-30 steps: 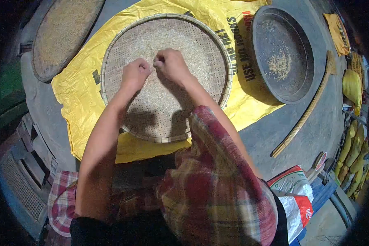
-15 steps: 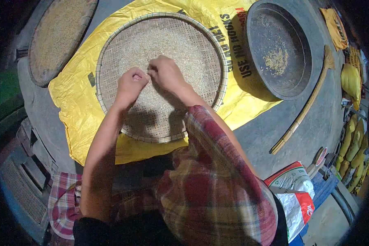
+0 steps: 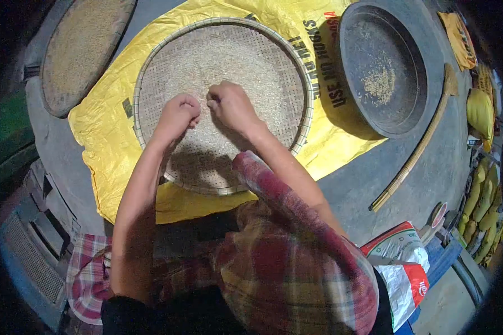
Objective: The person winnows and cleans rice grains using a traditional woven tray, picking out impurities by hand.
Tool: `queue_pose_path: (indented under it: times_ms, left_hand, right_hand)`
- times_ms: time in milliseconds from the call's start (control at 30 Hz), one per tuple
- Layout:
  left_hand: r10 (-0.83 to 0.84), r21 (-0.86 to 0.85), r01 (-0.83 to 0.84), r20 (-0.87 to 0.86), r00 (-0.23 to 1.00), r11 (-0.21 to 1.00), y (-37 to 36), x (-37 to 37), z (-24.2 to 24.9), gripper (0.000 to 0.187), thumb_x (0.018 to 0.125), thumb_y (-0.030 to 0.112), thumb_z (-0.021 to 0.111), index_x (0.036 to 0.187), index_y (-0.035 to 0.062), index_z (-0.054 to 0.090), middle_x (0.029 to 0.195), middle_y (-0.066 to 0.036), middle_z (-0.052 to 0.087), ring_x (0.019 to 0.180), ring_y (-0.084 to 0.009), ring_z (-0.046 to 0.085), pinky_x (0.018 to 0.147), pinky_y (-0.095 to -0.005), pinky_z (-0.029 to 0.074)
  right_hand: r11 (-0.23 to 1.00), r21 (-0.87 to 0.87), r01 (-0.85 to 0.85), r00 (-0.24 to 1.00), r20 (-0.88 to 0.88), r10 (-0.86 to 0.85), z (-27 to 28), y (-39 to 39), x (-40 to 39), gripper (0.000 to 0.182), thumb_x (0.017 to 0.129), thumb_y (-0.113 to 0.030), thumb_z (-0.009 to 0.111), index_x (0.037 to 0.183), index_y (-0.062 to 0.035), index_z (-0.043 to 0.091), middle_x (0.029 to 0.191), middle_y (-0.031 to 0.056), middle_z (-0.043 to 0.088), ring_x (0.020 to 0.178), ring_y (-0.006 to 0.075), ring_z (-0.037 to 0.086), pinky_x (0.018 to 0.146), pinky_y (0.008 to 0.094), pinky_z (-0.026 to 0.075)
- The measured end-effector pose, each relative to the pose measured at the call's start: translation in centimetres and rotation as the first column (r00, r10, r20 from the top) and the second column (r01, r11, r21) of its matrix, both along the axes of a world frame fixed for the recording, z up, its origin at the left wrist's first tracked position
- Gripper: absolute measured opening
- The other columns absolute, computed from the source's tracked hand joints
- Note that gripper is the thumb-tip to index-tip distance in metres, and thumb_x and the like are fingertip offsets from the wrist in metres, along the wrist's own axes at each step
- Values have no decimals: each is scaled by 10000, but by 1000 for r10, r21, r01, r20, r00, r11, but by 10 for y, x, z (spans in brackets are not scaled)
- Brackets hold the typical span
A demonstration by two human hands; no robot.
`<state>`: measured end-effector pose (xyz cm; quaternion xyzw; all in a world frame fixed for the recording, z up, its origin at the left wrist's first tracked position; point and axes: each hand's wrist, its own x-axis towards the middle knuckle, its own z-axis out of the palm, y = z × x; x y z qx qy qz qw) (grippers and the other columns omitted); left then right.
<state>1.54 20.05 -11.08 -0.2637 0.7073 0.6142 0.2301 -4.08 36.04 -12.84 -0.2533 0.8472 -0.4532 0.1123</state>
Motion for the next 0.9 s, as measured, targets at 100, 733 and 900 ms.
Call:
queue_pose_path:
  times_ms: [100, 733, 900]
  left_hand:
    - [171, 41, -171, 10, 985, 984, -11, 13, -3, 146, 751, 96, 629, 873, 26, 590, 699, -44, 591, 641, -86, 537, 588, -211, 433]
    - [-209, -672, 30, -186, 960, 740, -9, -24, -6, 170, 723, 160, 664, 799, 12, 629, 752, -136, 643, 705, -232, 624, 660, -331, 489]
    - [314, 178, -306, -15, 949, 935, -22, -8, 3, 103, 783, -3, 545, 881, -4, 515, 672, -96, 542, 576, -158, 518, 519, -246, 411]
  right_hand:
    - [997, -68, 32, 982, 189, -18, 7, 3, -11, 122, 706, -121, 620, 744, -8, 590, 775, 205, 578, 787, 378, 565, 703, 432, 460]
    - [984, 89, -152, 988, 49, 148, 0, -14, 3, 106, 735, -97, 598, 816, -34, 622, 871, 188, 560, 801, 378, 567, 731, 439, 465]
    - [992, -122, 46, 961, 275, -11, 7, -1, -23, 96, 731, -86, 560, 785, -9, 580, 753, 203, 608, 728, 362, 598, 706, 401, 473]
